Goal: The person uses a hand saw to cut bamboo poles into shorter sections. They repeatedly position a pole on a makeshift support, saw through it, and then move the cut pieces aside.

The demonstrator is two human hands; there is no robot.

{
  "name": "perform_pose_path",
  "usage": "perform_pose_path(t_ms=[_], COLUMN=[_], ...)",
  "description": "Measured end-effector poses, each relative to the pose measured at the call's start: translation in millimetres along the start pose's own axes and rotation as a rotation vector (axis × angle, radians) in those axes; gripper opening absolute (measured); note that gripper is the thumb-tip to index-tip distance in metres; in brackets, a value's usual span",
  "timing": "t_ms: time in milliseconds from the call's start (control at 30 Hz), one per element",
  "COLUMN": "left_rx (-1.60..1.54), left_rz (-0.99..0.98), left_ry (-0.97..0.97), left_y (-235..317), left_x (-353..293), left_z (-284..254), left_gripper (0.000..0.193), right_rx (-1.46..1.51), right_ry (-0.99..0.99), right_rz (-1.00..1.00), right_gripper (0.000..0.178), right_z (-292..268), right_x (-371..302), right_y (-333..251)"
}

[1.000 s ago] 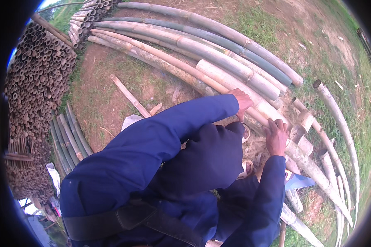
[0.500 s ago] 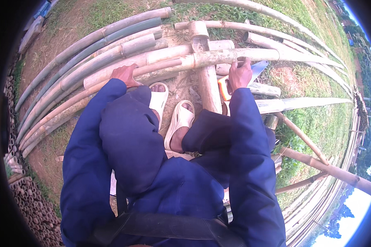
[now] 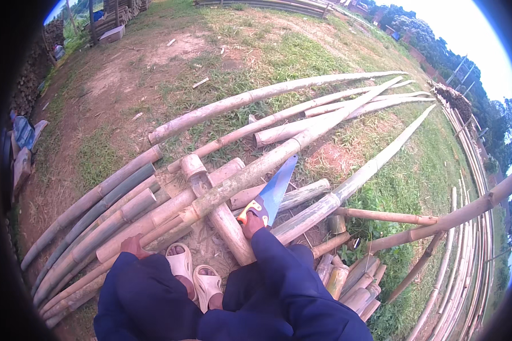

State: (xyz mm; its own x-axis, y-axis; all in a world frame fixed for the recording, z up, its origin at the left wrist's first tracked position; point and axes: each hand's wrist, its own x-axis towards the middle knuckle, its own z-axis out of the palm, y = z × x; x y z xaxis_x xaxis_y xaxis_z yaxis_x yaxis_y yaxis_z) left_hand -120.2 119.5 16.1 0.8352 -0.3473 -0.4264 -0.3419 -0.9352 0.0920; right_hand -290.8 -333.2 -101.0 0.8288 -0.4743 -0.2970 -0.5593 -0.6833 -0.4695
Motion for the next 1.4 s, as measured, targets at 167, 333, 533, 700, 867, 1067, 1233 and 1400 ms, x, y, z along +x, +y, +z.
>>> perform_pose_path(t_ms=[167,333,533,700,867,1067,1233,1400], left_rx=[-0.042,-0.104,-0.201,-0.188,-0.097,-0.051,-0.050,0.000], left_rz=[0.068,0.084,0.123,0.123,0.065,0.063,0.079,0.059], left_ry=[0.045,0.111,0.177,0.149,0.058,0.050,0.052,-0.005], left_y=[-0.2,6.4,-28.8,-14.8,2.4,2.2,17.2,10.4], left_x=[7.2,-5.6,30.2,22.1,-1.7,-2.8,-6.4,0.0], left_z=[1.7,-3.9,31.4,17.5,-8.2,-8.5,-17.2,-12.1], left_gripper=[0.103,0.090,0.082,0.089,0.095,0.109,0.103,0.100], right_rx=[0.003,0.225,0.691,0.881,1.021,0.965,0.943,0.884], right_ry=[-0.079,0.187,0.829,0.945,0.734,0.383,0.265,0.267], right_rz=[0.183,0.249,0.234,0.076,-0.073,-0.125,-0.162,-0.253], right_gripper=[0.065,0.056,0.029,0.019,0.016,0.019,0.020,0.016], right_z=[-24.0,-49.7,-92.2,-129.1,-145.0,-140.9,-89.1,-61.7], right_x=[-0.6,-23.0,-49.0,-177.0,-280.2,-322.1,-311.2,-292.1], right_y=[-6.2,-28.2,-12.4,-45.3,-80.9,-128.2,-147.1,-154.9])
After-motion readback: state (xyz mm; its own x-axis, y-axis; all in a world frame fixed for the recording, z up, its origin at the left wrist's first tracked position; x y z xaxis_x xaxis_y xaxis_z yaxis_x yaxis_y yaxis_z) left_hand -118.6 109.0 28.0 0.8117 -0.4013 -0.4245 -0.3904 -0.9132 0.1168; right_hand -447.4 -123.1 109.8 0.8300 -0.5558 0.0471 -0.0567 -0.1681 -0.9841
